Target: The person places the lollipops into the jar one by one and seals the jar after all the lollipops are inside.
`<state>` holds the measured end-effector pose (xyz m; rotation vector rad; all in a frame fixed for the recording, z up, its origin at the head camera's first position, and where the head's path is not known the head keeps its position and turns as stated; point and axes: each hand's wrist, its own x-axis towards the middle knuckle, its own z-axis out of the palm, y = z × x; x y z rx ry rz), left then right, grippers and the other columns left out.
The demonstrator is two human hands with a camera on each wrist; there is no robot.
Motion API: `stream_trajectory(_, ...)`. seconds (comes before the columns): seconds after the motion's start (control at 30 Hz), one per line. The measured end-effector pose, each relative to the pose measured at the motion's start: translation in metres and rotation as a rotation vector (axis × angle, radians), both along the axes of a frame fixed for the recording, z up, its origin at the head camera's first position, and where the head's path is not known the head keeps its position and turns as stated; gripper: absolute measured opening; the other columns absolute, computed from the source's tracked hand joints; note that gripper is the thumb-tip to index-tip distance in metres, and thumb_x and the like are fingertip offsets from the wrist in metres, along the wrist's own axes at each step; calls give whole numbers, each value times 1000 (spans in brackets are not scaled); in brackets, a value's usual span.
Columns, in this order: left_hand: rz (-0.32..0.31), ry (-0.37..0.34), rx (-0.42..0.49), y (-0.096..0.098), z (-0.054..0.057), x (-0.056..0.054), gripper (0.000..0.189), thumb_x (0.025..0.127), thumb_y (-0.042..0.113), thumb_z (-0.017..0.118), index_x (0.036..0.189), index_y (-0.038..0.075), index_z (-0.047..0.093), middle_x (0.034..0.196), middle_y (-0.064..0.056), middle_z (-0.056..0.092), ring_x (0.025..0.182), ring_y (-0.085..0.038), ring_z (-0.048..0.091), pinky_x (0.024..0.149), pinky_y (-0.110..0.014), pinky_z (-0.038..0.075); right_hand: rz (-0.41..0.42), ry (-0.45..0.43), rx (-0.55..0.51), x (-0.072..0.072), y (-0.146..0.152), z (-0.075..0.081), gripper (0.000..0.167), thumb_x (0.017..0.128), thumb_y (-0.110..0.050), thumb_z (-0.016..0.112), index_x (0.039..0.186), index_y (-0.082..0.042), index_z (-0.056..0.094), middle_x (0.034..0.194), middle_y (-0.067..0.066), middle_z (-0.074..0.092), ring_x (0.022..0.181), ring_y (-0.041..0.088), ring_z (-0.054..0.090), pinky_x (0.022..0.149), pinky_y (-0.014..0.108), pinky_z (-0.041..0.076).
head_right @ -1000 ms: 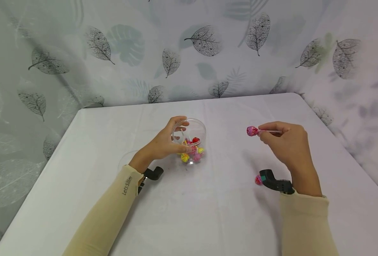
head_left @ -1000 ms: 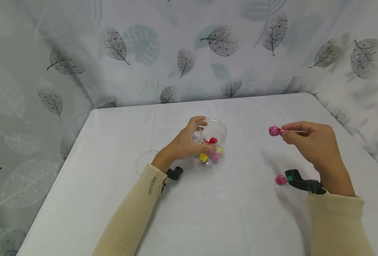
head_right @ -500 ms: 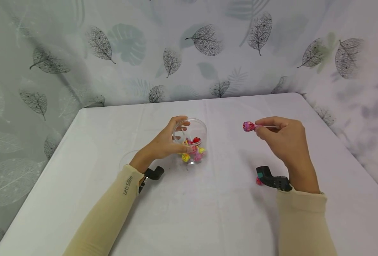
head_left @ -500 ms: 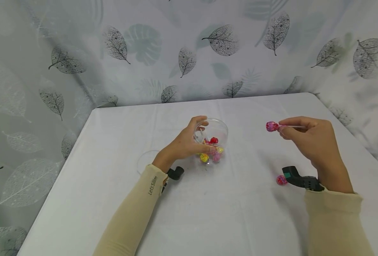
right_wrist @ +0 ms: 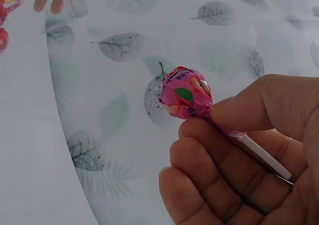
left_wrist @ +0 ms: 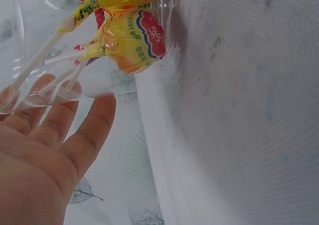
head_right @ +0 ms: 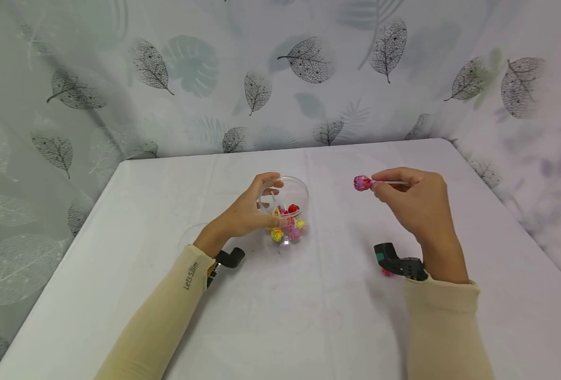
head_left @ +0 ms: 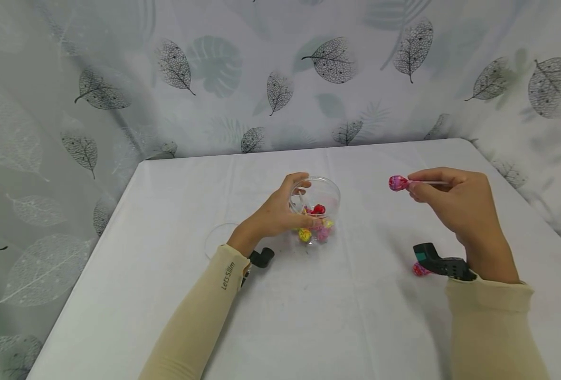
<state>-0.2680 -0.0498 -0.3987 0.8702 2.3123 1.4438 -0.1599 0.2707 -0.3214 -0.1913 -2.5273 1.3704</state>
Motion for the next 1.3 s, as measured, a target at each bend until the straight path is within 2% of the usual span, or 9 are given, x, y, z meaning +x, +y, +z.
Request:
stream_trajectory(0.23, 4, -2, 3, 0, 1, 0, 98, 85, 24, 86, 161, 24, 24, 160, -4, 43, 145, -19, 40, 114, -56, 39, 42, 57, -44, -5, -3, 1, 21, 99, -15, 66, 112, -7, 79, 81, -19, 75, 78, 0, 72, 74, 17, 48)
stream_trajectory(0.6, 0, -7, 7, -1, 2, 1, 99, 84, 27, 87, 161, 24, 25, 157, 3, 44, 145, -18, 40, 115, -54, 39, 26, 80, -11, -11, -13, 6, 25, 99, -20, 68, 113, -3, 79, 79, -25, 72, 79, 1, 72, 76, 18, 49)
stream_trajectory(0.93, -17, -18, 31, -1, 1, 1, 100, 84, 28, 88, 161, 22, 24, 161, -9, 41, 148, -26, 38, 116, -55, 37, 53, 110, -38, -16, -25, 7, 23, 99, -17, 68, 113, -2, 79, 80, -23, 73, 79, 3, 73, 73, 22, 50)
stream_trajectory(1.3, -9, -6, 25, -1, 1, 1, 101, 83, 28, 89, 161, 22, 24, 161, -9, 42, 146, -23, 39, 115, -55, 38, 95, 160, -10, -19, -40, 5, 20, 96, -14, 70, 110, -4, 80, 84, -23, 74, 78, 5, 71, 66, 26, 47)
